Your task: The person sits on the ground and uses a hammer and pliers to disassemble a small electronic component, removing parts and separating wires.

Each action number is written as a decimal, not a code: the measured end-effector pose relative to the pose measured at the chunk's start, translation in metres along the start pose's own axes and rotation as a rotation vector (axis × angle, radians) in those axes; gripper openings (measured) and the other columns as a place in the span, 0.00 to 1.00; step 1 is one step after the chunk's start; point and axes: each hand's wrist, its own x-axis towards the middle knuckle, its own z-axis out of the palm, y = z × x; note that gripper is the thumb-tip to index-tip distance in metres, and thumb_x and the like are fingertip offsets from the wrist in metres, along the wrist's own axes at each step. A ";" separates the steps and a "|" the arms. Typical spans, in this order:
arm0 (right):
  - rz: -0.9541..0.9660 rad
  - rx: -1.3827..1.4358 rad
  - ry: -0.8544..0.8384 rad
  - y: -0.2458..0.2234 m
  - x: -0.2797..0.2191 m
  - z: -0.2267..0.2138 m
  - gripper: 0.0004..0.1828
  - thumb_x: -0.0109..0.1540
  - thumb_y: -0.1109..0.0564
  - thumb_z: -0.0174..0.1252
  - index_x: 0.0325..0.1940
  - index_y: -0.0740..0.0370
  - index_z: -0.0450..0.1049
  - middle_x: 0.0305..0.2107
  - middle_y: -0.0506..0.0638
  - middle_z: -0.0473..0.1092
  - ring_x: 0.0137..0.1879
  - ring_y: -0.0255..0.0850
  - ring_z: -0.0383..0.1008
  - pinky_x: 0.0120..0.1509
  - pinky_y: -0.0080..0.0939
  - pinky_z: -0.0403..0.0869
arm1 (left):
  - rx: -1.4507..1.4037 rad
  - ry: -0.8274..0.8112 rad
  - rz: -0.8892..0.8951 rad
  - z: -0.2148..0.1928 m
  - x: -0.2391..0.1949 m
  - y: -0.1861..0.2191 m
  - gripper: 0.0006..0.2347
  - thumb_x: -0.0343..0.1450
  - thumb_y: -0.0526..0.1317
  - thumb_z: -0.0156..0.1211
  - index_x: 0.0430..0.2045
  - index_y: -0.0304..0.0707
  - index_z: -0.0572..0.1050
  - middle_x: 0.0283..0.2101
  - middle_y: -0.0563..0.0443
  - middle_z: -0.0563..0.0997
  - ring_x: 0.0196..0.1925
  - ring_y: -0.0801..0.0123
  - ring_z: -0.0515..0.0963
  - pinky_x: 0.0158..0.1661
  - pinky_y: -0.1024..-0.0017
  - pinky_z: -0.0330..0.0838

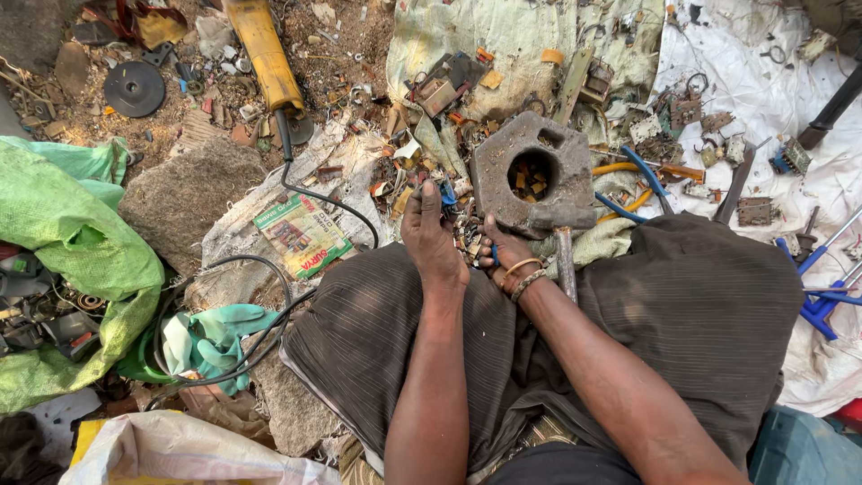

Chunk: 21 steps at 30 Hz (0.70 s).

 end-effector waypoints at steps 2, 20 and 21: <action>0.030 0.024 -0.070 0.004 0.005 -0.009 0.19 0.63 0.44 0.63 0.44 0.63 0.71 0.22 0.41 0.60 0.27 0.29 0.60 0.24 0.27 0.63 | -0.037 -0.025 -0.006 -0.003 0.000 -0.001 0.10 0.74 0.48 0.66 0.31 0.45 0.75 0.32 0.61 0.75 0.35 0.80 0.74 0.37 0.78 0.71; -0.211 0.182 -0.352 -0.093 -0.122 -0.035 0.12 0.60 0.52 0.64 0.38 0.65 0.74 0.32 0.53 0.71 0.40 0.43 0.71 0.37 0.36 0.72 | -0.098 0.067 0.014 -0.010 0.009 0.020 0.14 0.68 0.48 0.68 0.39 0.40 0.77 0.36 0.52 0.81 0.36 0.74 0.80 0.37 0.75 0.79; -0.246 0.234 -0.314 -0.105 -0.130 -0.031 0.12 0.63 0.52 0.64 0.40 0.64 0.74 0.34 0.53 0.71 0.42 0.44 0.70 0.41 0.38 0.72 | -0.095 0.053 0.028 -0.011 0.013 0.014 0.15 0.69 0.50 0.68 0.40 0.39 0.78 0.35 0.54 0.80 0.35 0.75 0.78 0.35 0.76 0.75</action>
